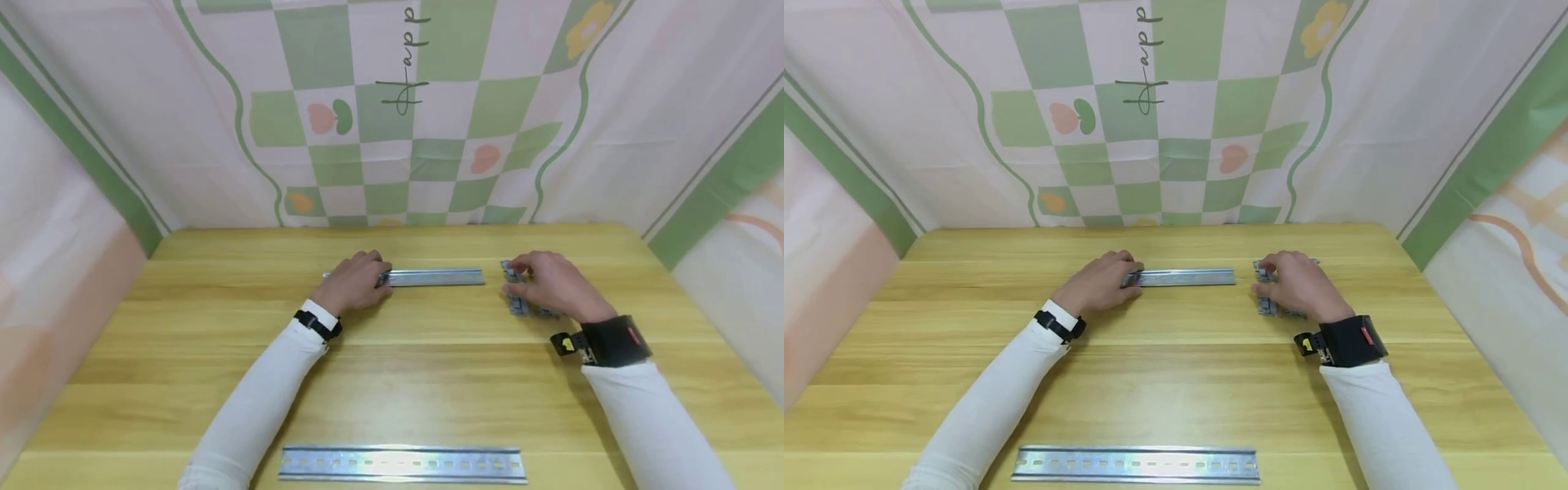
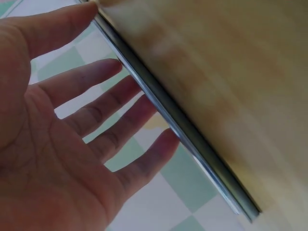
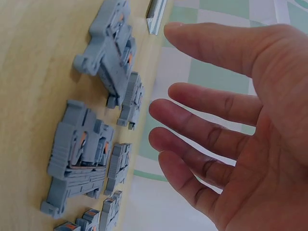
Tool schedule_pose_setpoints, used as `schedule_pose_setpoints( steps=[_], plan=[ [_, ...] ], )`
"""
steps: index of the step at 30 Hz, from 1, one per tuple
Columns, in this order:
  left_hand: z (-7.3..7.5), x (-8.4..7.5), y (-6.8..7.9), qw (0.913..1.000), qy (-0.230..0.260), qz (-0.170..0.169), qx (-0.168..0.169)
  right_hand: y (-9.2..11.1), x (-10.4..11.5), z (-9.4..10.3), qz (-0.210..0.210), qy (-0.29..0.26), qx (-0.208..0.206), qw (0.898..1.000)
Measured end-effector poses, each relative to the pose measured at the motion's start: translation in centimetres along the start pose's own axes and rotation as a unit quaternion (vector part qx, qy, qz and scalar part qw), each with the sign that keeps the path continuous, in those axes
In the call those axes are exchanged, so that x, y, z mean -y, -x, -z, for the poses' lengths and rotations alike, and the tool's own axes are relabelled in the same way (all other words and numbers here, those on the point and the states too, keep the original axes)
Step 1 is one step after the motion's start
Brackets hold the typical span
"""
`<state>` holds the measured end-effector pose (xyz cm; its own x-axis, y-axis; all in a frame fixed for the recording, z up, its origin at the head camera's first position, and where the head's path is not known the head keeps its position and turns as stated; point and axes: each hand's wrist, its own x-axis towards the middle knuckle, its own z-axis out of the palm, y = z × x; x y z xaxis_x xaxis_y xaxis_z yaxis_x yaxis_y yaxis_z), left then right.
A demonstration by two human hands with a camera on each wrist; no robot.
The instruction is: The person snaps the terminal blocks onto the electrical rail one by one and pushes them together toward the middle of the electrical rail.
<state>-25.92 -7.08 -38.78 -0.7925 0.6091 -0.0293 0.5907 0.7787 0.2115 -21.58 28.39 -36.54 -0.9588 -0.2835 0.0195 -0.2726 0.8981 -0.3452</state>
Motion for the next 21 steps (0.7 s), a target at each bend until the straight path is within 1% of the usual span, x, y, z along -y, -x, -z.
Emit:
schedule_pose_setpoints(
  steps=[8, 11, 16, 21],
  plan=[
    [-0.2, 0.2, -0.5, 0.9997, -0.025, -0.004, -0.004, -1.4, -1.0, 0.0, -0.014, -0.003, 0.003, 1.0],
    [-0.2, 0.1, -0.7, 0.9996, -0.029, -0.003, -0.008, -2.3, -1.2, 0.2, -0.009, 0.004, 0.008, 1.0],
    [-0.3, 0.0, -0.9, 0.9998, -0.02, -0.004, -0.005, -3.4, -1.2, 0.5, -0.004, 0.014, 0.044, 0.999],
    [-0.5, 0.2, -0.7, 0.9999, -0.016, -0.004, -0.002, -4.0, -1.3, 0.2, 0.001, 0.023, 0.081, 0.996]
  ],
)
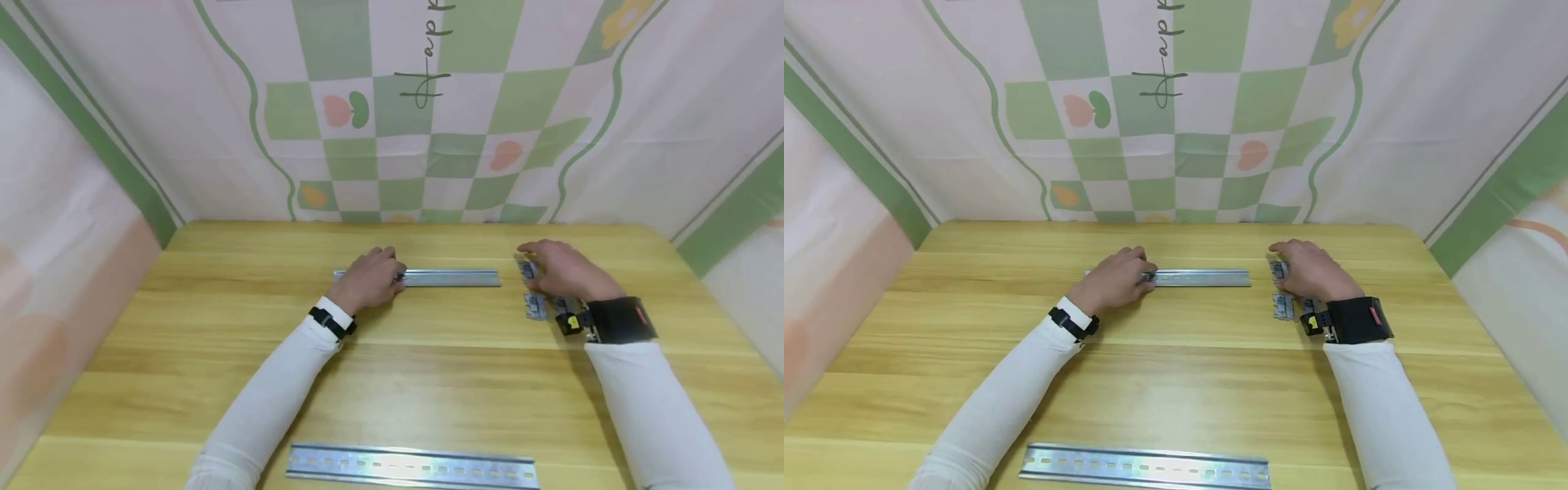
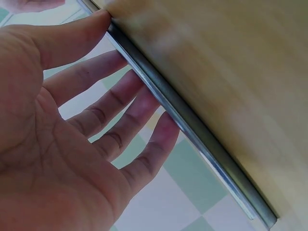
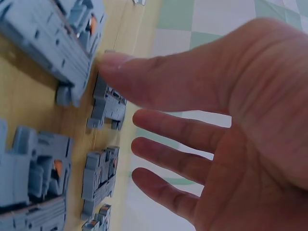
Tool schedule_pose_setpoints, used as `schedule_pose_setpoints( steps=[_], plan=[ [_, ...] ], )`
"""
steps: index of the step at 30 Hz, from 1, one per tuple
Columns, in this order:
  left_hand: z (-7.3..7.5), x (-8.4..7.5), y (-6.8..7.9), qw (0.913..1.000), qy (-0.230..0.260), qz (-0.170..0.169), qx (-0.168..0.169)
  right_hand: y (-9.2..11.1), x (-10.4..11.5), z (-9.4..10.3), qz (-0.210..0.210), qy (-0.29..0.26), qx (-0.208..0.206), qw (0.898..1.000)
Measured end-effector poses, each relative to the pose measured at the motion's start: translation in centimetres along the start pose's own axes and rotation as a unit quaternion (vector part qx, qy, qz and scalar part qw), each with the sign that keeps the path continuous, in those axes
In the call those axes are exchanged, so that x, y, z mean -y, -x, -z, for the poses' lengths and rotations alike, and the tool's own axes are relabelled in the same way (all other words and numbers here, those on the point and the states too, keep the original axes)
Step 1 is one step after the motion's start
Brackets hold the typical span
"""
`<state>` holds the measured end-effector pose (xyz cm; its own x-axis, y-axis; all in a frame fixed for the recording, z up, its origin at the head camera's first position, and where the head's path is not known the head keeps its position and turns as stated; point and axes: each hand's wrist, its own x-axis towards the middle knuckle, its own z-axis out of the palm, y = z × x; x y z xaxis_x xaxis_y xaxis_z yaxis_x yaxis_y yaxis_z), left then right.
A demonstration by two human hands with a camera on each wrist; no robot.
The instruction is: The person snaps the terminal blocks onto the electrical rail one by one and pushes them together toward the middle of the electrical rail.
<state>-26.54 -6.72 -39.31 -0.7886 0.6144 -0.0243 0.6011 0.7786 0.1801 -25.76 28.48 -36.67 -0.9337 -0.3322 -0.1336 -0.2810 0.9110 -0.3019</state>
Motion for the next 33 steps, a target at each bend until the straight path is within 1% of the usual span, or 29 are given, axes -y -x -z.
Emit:
schedule_pose_setpoints(
  steps=[3, 7, 9, 15, 17, 19, 22, 24, 25, 27, 29, 33],
  plan=[
    [0.1, 0.0, 0.1, 1.0, -0.001, 0.001, -0.003, 0.0, -0.2, 0.0, 0.004, 0.002, 0.012, 1.0],
    [0.2, 0.0, 0.4, 1.0, 0.002, 0.0, -0.004, 0.0, -0.5, -0.2, -0.003, -0.003, 0.017, 1.0],
    [0.1, 0.0, 0.5, 1.0, 0.006, -0.001, -0.002, 0.0, -0.5, -0.4, -0.002, -0.001, 0.011, 1.0],
    [-0.3, -0.4, 0.6, 1.0, 0.009, 0.0, -0.001, 0.3, -0.6, -0.7, 0.019, 0.023, -0.011, 0.999],
    [-0.4, -0.5, 0.6, 1.0, 0.009, 0.003, -0.001, 0.5, -0.6, -0.7, 0.026, 0.02, -0.015, 0.999],
    [-0.4, -0.7, 0.6, 1.0, 0.005, 0.004, 0.0, 0.8, -0.3, -0.6, 0.039, 0.013, -0.026, 0.999],
    [-0.5, -0.9, 0.6, 1.0, -0.005, 0.001, -0.001, 1.2, 0.9, -0.2, 0.088, -0.011, -0.059, 0.994],
    [-0.4, -1.0, 0.5, 0.9999, -0.012, -0.001, -0.002, 1.3, 2.2, 0.0, 0.127, -0.038, -0.079, 0.988],
    [-0.4, -1.0, 0.5, 0.9999, -0.014, -0.001, -0.003, 1.2, 3.1, 0.1, 0.143, -0.056, -0.083, 0.985],
    [-0.3, -1.0, 0.5, 0.9999, -0.014, 0.002, -0.004, 0.6, 4.7, 0.2, 0.172, -0.1, -0.081, 0.977],
    [-0.2, -0.9, 0.4, 0.9999, -0.013, 0.005, -0.005, -0.3, 6.4, 0.0, 0.187, -0.138, -0.074, 0.97],
    [-0.1, -0.6, 0.2, 0.9998, -0.015, 0.005, -0.007, -2.4, 9.0, -0.9, 0.212, -0.182, -0.074, 0.957]
  ],
)
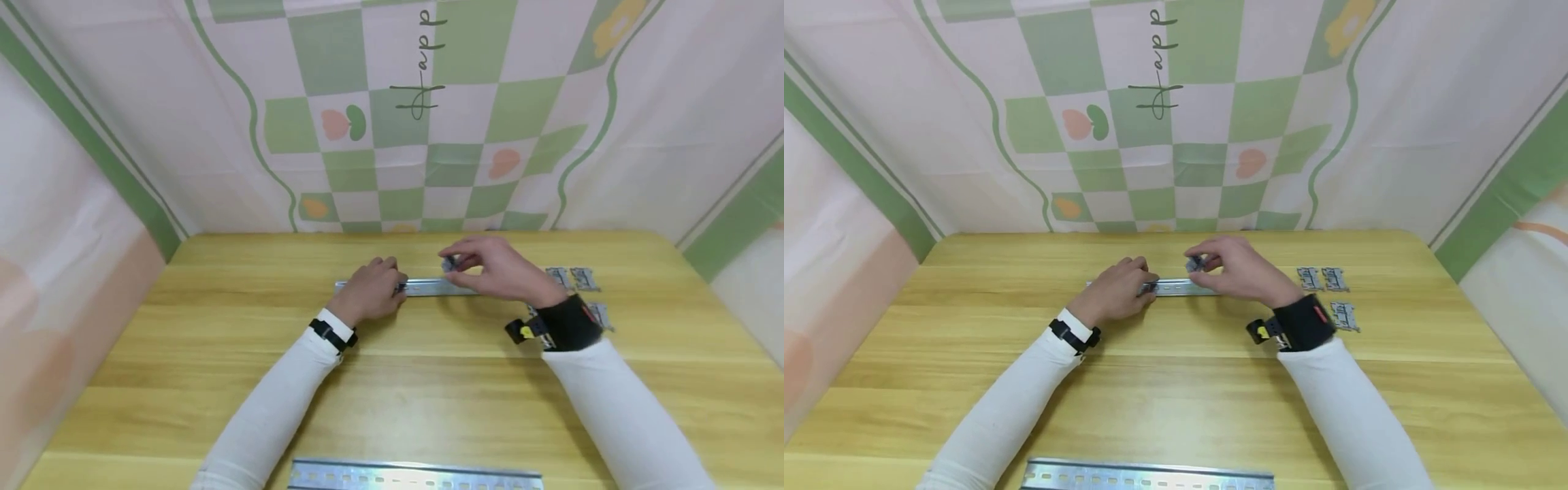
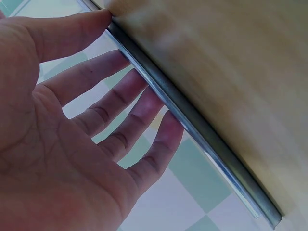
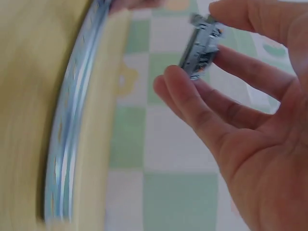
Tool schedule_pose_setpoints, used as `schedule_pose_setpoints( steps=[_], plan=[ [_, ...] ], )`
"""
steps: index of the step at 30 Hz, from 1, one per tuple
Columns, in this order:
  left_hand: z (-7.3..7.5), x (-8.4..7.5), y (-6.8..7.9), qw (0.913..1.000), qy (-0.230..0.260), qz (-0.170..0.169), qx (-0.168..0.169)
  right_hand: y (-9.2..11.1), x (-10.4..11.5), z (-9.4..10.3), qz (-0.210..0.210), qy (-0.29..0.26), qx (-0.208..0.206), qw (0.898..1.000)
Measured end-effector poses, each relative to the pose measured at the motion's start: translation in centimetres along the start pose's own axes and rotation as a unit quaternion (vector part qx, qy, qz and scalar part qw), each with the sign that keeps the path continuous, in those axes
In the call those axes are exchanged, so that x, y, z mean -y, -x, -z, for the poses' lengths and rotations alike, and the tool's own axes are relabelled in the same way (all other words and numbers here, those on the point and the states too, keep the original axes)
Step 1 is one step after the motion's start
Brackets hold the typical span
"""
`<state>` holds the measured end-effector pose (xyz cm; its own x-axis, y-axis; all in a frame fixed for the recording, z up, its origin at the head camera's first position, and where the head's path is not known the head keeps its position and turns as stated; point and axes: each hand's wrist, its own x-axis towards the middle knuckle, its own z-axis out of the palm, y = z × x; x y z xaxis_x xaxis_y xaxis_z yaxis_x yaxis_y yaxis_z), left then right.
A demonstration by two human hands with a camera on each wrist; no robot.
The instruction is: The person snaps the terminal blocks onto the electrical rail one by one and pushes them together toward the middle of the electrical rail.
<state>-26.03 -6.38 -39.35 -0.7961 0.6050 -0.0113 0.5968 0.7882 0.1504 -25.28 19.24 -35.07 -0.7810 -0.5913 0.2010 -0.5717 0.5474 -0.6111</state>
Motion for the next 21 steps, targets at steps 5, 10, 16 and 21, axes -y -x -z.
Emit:
schedule_pose_setpoints(
  steps=[5, 10, 16, 21],
  plan=[
    [-0.2, 0.0, -0.2, 1.0, -0.003, -0.008, 0.002, -1.4, 0.3, -1.9, 0.016, -0.019, -0.011, 1.0],
    [-0.2, -0.2, -0.3, 1.0, 0.003, -0.009, 0.001, -1.4, 0.4, -2.3, -0.008, -0.055, -0.009, 0.998],
    [0.0, 0.1, -0.4, 1.0, 0.003, -0.006, -0.001, -2.1, 0.1, -3.2, -0.05, -0.14, -0.003, 0.989],
    [-0.1, 0.5, -0.4, 0.9999, 0.004, -0.007, -0.007, -2.5, 0.0, -4.3, -0.07, -0.121, 0.013, 0.99]
  ],
)
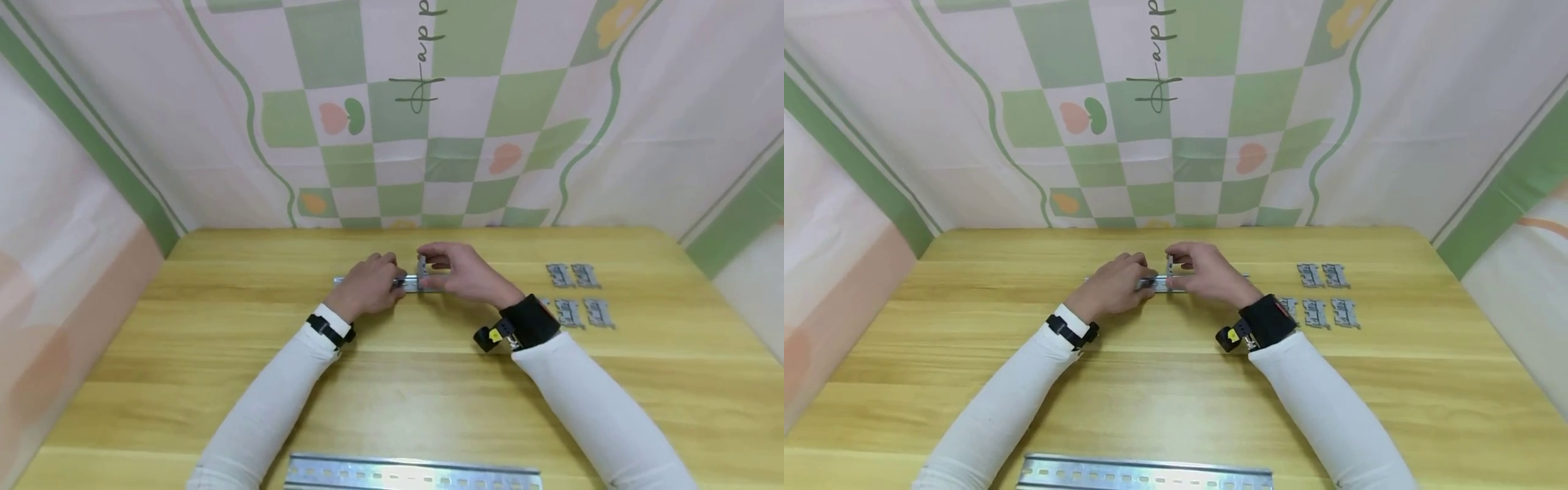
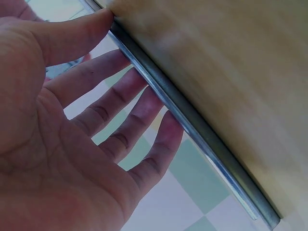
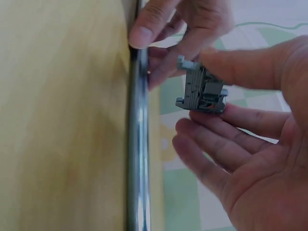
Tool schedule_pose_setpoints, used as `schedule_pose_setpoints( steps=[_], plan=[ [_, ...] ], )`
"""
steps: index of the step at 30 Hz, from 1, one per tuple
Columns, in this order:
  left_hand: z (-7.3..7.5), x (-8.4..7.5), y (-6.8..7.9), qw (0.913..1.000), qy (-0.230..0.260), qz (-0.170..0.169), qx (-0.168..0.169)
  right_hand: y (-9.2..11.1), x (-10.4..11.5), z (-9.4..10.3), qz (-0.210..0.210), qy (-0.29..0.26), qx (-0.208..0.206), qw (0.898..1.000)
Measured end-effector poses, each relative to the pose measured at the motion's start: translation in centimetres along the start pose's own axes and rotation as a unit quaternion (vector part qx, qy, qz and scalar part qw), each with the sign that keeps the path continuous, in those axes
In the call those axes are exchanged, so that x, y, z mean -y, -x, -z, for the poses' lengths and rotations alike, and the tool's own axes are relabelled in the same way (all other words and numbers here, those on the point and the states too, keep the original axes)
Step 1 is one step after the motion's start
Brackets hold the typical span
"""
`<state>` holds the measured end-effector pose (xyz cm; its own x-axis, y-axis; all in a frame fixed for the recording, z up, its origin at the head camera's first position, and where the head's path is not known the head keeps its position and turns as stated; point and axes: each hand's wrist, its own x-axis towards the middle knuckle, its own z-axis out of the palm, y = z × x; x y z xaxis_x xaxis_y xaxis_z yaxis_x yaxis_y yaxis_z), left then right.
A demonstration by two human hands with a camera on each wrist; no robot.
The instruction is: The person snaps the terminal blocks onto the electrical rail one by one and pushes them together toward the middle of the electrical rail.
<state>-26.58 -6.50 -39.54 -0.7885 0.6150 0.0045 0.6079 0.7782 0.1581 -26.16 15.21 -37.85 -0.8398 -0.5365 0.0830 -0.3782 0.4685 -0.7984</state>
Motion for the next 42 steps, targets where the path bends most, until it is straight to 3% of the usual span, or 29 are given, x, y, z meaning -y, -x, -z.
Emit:
schedule_pose_setpoints(
  steps=[8, 22, 42],
  plan=[
    [0.0, 0.1, -0.1, 1.0, 0.006, -0.004, -0.005, -0.2, -0.1, -0.9, -0.014, 0.071, 0.002, 0.997],
    [0.0, 0.0, -0.1, 0.9999, 0.011, -0.003, -0.005, -0.3, -0.1, -1.8, -0.025, 0.116, 0.001, 0.993],
    [0.1, -0.2, 0.0, 1.0, -0.002, 0.0, -0.009, -0.4, 0.2, -2.2, -0.032, 0.105, -0.009, 0.994]
  ],
)
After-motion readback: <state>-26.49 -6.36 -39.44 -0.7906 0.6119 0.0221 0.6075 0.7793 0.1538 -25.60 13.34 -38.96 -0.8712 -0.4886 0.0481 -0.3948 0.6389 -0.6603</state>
